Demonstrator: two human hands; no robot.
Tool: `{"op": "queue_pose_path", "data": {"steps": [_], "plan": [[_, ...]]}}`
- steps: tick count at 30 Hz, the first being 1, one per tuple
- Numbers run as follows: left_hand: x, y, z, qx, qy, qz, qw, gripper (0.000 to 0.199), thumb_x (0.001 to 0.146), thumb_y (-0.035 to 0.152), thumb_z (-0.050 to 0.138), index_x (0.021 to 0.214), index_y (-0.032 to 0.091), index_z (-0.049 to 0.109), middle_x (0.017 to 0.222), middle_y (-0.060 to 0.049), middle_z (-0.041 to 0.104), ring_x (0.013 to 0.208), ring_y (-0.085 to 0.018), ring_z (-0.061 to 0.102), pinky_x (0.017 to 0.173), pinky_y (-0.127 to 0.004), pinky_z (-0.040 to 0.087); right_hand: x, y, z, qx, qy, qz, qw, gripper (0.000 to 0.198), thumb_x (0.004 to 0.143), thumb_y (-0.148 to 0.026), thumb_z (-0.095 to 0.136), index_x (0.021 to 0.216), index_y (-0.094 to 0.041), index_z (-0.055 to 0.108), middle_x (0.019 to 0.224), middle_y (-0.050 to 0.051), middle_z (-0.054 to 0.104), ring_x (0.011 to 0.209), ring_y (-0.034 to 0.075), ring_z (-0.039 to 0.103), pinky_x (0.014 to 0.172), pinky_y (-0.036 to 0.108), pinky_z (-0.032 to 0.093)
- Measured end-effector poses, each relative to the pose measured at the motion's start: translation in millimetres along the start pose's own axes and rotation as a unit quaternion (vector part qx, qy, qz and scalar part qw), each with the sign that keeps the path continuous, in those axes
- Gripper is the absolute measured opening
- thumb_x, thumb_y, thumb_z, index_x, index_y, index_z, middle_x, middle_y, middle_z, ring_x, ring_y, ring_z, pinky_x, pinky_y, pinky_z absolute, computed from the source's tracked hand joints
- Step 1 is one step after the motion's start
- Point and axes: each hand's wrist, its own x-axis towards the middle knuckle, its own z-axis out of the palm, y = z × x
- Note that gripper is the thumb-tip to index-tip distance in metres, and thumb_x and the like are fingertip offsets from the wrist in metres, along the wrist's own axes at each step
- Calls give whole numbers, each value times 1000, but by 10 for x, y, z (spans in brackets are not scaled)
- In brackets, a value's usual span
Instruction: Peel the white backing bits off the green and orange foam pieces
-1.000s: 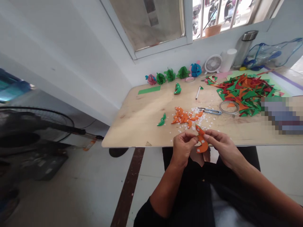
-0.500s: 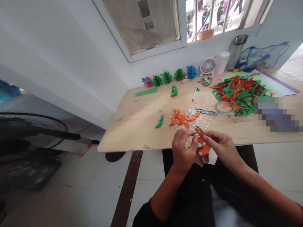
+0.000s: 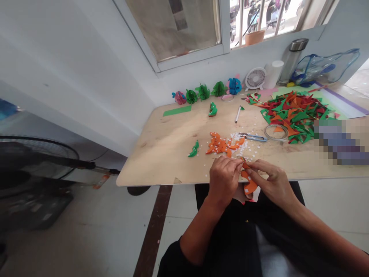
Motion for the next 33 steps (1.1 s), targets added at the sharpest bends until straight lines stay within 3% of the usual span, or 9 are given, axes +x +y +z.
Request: {"op": "queue_pose_path", "data": {"steps": [8,16,27,30,33], "plan": [[157,-209,-70,14,-82,47,995,19,91,19,48,84,15,65,77,-5,68,75,-19,60,73,-33,47,151,95,-23,-48,-54,-49,996,17,86,-25,59,91,-18,74,76,6,70,70,20,65,65,30,49],[170,-315,-32,19,-88,67,994,19,92,21,47,88,15,64,78,-5,68,77,-19,60,74,-33,47,222,105,-10,0,-81,32,996,18,85,-26,59,89,-20,75,81,6,72,77,21,67,67,28,51],[182,-334,34,176,-75,169,967,19,89,13,47,80,13,64,71,-6,65,74,-19,59,72,-34,43,311,93,28,-16,-87,46,995,18,83,-26,58,76,-20,72,66,1,65,62,16,61,58,25,47],[178,-349,72,153,-64,137,977,19,87,15,48,74,15,62,69,-6,63,72,-20,58,70,-34,43,327,102,47,-15,-83,52,995,19,83,-29,58,75,-20,72,66,2,65,63,17,61,59,25,47],[172,-355,124,62,-47,35,996,16,82,14,51,70,17,61,67,-5,63,70,-19,58,70,-33,44,341,118,60,-11,-85,63,994,20,83,-31,58,73,-20,72,66,2,65,64,17,61,59,26,47]]}}
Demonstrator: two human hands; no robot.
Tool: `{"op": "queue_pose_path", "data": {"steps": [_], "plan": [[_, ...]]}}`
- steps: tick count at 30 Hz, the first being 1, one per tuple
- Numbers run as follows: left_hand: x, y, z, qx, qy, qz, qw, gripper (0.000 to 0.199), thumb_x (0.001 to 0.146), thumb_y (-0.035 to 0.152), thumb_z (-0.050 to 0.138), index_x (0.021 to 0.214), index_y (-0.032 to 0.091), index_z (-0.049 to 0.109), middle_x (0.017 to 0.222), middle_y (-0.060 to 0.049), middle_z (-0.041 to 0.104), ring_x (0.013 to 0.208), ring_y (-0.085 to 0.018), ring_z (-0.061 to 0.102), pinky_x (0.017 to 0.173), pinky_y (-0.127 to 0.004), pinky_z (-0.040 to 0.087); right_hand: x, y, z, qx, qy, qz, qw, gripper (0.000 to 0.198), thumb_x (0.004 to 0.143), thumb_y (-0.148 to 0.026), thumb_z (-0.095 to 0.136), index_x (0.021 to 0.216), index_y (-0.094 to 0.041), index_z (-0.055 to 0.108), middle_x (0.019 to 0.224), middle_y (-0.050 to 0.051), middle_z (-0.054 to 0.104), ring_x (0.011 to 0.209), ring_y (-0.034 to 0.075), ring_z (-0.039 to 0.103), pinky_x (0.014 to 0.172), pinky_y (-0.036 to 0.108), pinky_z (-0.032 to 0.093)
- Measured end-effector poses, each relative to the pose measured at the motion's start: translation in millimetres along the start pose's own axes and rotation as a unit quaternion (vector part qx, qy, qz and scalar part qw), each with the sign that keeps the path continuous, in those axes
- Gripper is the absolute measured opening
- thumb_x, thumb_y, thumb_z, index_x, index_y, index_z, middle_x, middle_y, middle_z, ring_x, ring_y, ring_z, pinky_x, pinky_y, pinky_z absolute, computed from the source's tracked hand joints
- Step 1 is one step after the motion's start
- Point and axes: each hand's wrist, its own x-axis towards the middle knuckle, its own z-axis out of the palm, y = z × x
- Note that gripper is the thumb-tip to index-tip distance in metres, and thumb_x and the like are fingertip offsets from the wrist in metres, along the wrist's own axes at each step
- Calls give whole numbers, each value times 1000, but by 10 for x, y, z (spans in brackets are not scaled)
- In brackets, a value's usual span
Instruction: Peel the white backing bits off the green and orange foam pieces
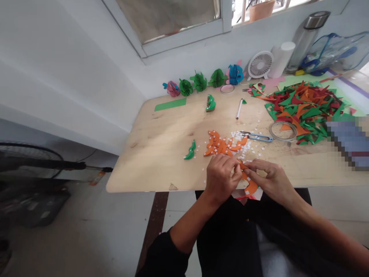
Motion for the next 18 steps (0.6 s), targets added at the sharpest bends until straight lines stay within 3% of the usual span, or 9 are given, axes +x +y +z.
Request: {"op": "queue_pose_path", "data": {"steps": [2,4,8,11,13,15,18], "plan": [[2,-2,38,-94,3,-91,991,13,77,12,53,69,18,61,68,-3,65,69,-17,58,69,-31,45,16,13,1,5,-3,13,1000,22,83,-33,59,71,-20,71,64,2,65,63,18,60,58,26,47],[7,-14,76,-199,-8,-188,962,11,75,13,55,68,18,61,68,-2,65,66,-15,57,66,-28,45,37,32,1,16,-5,30,999,23,82,-36,60,71,-20,71,65,2,66,63,18,62,58,27,48],[34,-62,141,-393,-37,-345,852,9,74,22,59,69,16,63,62,0,63,57,-12,54,58,-24,44,83,72,9,40,-19,63,997,24,80,-40,62,72,-20,72,71,4,71,68,20,65,62,28,50],[67,-96,149,-488,-26,-405,773,8,69,22,62,65,15,63,59,1,61,56,-11,54,59,-23,44,112,74,17,48,-27,83,995,25,79,-41,62,73,-19,73,72,4,72,68,21,65,61,29,49],[76,-119,127,-521,-13,-429,738,7,68,21,61,65,15,63,58,1,60,55,-10,53,58,-22,42,130,62,19,58,-30,95,993,25,79,-40,62,73,-18,73,72,4,72,67,20,65,60,28,49],[58,-150,93,-511,-4,-437,740,10,70,22,60,64,15,62,58,1,60,54,-9,52,56,-21,41,147,56,20,75,-24,110,991,25,79,-40,62,75,-18,74,71,4,72,66,20,65,58,28,48],[-31,-210,51,-416,-18,-414,809,19,74,28,61,59,15,61,55,2,58,51,-9,49,52,-21,37,172,86,37,105,11,129,986,25,76,-41,66,75,-17,75,69,4,72,65,21,65,56,28,49]]}}
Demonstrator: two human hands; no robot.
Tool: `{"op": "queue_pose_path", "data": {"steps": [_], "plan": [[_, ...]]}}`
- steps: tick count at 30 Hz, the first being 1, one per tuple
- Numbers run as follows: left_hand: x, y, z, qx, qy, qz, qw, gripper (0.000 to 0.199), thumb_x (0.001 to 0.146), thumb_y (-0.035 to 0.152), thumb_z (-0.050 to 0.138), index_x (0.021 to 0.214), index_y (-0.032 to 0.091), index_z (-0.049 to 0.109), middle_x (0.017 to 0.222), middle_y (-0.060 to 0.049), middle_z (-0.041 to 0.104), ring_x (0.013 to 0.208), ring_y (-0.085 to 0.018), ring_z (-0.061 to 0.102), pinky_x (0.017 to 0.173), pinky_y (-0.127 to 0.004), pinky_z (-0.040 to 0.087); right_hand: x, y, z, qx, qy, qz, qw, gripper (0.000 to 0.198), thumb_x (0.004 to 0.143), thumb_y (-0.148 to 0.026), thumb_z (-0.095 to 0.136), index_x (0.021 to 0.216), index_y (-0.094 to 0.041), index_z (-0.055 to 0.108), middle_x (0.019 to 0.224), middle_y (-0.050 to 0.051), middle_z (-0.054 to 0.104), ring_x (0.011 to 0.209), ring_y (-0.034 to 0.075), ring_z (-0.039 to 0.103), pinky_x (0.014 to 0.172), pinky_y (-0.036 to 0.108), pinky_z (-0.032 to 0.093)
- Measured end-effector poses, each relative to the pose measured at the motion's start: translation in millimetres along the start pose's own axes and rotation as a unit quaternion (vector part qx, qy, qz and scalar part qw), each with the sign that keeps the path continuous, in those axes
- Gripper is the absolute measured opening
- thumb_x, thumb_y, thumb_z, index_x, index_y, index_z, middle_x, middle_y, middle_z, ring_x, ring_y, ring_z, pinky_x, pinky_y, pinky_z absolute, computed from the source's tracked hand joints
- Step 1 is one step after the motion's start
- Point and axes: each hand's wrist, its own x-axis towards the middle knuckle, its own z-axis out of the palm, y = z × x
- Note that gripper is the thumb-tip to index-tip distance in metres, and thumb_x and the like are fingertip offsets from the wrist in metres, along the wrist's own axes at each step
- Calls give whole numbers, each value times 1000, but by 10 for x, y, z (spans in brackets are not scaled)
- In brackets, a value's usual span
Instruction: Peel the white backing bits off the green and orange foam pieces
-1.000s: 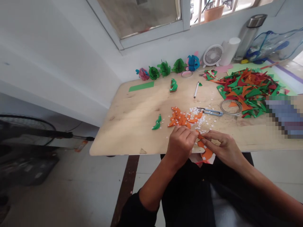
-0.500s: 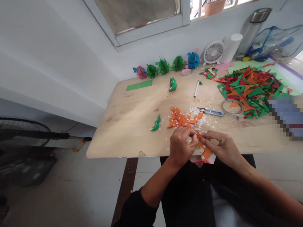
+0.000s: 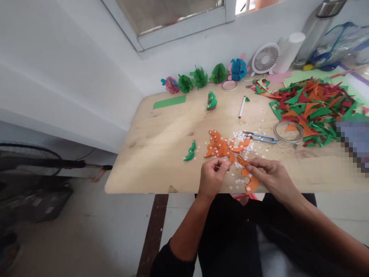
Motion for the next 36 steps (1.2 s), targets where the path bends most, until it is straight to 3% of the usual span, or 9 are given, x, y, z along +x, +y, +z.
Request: {"op": "queue_pose_path", "data": {"steps": [5,7,13,17,22,25,29,34,36], "plan": [[-72,-133,-87,123,32,59,990,9,73,21,64,79,17,69,75,-1,68,55,-10,51,54,-22,40,74,99,36,50,57,3,997,24,73,-41,70,81,-19,77,77,4,75,71,23,67,62,32,52],[-91,-149,-73,122,43,50,990,10,76,24,63,78,17,70,69,-1,67,57,-11,54,57,-23,42,99,110,47,58,65,3,996,25,73,-40,70,84,-19,78,81,5,76,73,23,67,62,32,52],[-72,-40,116,-100,-52,-49,992,31,71,34,71,96,15,71,83,-7,71,70,-15,63,58,-23,46,135,64,80,27,71,-47,996,23,77,-38,67,89,-20,77,85,5,76,79,25,68,69,36,53],[-35,43,249,-221,-62,-120,966,21,63,28,75,77,13,69,66,-3,66,59,-11,58,51,-20,41,136,46,98,14,85,-83,993,15,78,-33,67,82,-22,77,85,4,76,84,25,69,79,38,52],[-33,85,245,-247,-38,-116,961,13,62,22,74,68,13,68,60,0,64,56,-9,56,57,-21,43,119,-8,66,86,44,-51,994,22,80,-39,66,93,-24,75,94,4,76,95,26,67,87,40,51],[-46,111,206,-238,-10,-87,967,11,64,22,72,71,13,70,65,-1,68,60,-11,59,62,-23,46,102,-40,43,153,-2,-13,988,28,76,-45,69,95,-23,73,92,5,75,93,25,68,82,37,53],[-50,123,221,-222,11,-60,973,9,65,22,72,70,15,69,68,-2,70,62,-12,61,63,-25,49,76,-82,53,170,-58,24,983,30,69,-46,75,83,-19,68,80,4,72,77,21,68,69,31,55],[-57,55,287,-184,10,-44,982,10,71,24,69,75,15,67,71,-2,70,63,-12,62,63,-25,49,62,-76,88,171,-39,37,984,33,67,-48,75,73,-19,61,61,0,64,58,17,62,53,27,49],[-87,21,292,-121,38,7,992,15,75,26,67,87,16,67,79,-3,70,67,-14,63,63,-26,50,65,-27,97,165,-20,25,986,32,67,-47,76,73,-19,62,63,0,64,59,16,61,54,27,48]]}}
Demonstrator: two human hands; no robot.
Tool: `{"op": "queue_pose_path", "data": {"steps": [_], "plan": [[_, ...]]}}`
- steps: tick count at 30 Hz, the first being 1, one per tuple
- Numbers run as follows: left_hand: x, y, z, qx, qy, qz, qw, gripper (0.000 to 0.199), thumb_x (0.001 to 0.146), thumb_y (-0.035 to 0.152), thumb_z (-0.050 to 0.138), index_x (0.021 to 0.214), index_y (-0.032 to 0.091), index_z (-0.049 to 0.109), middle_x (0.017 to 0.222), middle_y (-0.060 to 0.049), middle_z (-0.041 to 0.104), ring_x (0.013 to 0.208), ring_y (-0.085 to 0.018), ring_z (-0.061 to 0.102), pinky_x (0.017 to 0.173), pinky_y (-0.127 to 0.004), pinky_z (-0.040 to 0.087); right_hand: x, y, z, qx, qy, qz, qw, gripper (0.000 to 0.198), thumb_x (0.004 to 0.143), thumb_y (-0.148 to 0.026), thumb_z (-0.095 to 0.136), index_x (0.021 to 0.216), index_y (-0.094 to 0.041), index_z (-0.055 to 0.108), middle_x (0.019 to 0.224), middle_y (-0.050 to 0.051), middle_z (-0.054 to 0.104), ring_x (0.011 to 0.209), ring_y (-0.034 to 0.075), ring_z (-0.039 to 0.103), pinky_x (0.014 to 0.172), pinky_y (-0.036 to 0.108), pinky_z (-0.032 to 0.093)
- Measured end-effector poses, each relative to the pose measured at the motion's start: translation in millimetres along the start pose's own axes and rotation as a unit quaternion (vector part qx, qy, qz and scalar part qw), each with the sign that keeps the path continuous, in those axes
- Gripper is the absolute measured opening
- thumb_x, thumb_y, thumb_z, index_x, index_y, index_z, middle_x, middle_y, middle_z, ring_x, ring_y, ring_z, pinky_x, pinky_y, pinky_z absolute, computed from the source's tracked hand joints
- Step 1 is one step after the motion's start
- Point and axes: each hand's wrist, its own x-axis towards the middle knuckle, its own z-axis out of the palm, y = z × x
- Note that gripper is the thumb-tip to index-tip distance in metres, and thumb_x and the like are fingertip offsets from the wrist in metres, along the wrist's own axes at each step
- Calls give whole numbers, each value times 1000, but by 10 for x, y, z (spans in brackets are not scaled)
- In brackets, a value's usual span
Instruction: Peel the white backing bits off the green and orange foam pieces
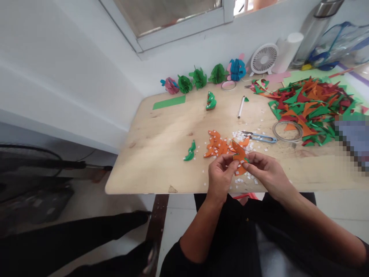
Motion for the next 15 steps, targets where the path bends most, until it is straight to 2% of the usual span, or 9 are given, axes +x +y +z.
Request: {"op": "queue_pose_path", "data": {"steps": [2,3,5,7,9,15], "plan": [[-43,-18,-16,116,52,119,985,16,80,24,63,94,17,66,86,-5,69,76,-16,63,69,-30,51,6,58,-13,-10,20,-12,1000,30,68,-46,76,76,-19,64,69,2,66,62,16,60,58,27,49],[-64,-21,-23,185,74,192,961,14,82,23,61,94,18,66,88,-5,69,81,-17,63,75,-32,51,8,83,-20,-16,28,-15,999,29,69,-44,75,78,-18,65,71,3,66,64,16,60,60,28,48],[-95,-21,-32,309,84,320,892,10,84,19,58,89,19,67,86,-6,69,86,-19,62,83,-36,49,7,113,-28,-30,37,-17,999,27,70,-42,74,81,-18,67,74,3,67,65,16,60,62,28,48],[-100,-20,-28,387,63,392,832,11,85,17,57,88,18,68,83,-7,69,86,-20,61,84,-37,48,2,114,-30,-56,47,-28,997,24,71,-40,73,80,-18,67,73,3,67,65,17,59,62,29,49],[-82,-22,-18,423,51,413,805,11,85,16,58,89,16,68,82,-7,70,83,-21,60,80,-36,48,-4,97,-28,-94,62,-45,993,21,72,-37,71,79,-18,68,70,3,67,63,17,59,61,29,49],[-3,-3,-25,449,28,411,793,11,86,17,57,81,14,67,74,-6,68,73,-19,59,72,-33,46,-18,72,-30,-205,83,-92,971,15,73,-32,65,76,-18,68,65,2,66,59,16,59,59,29,50]]}}
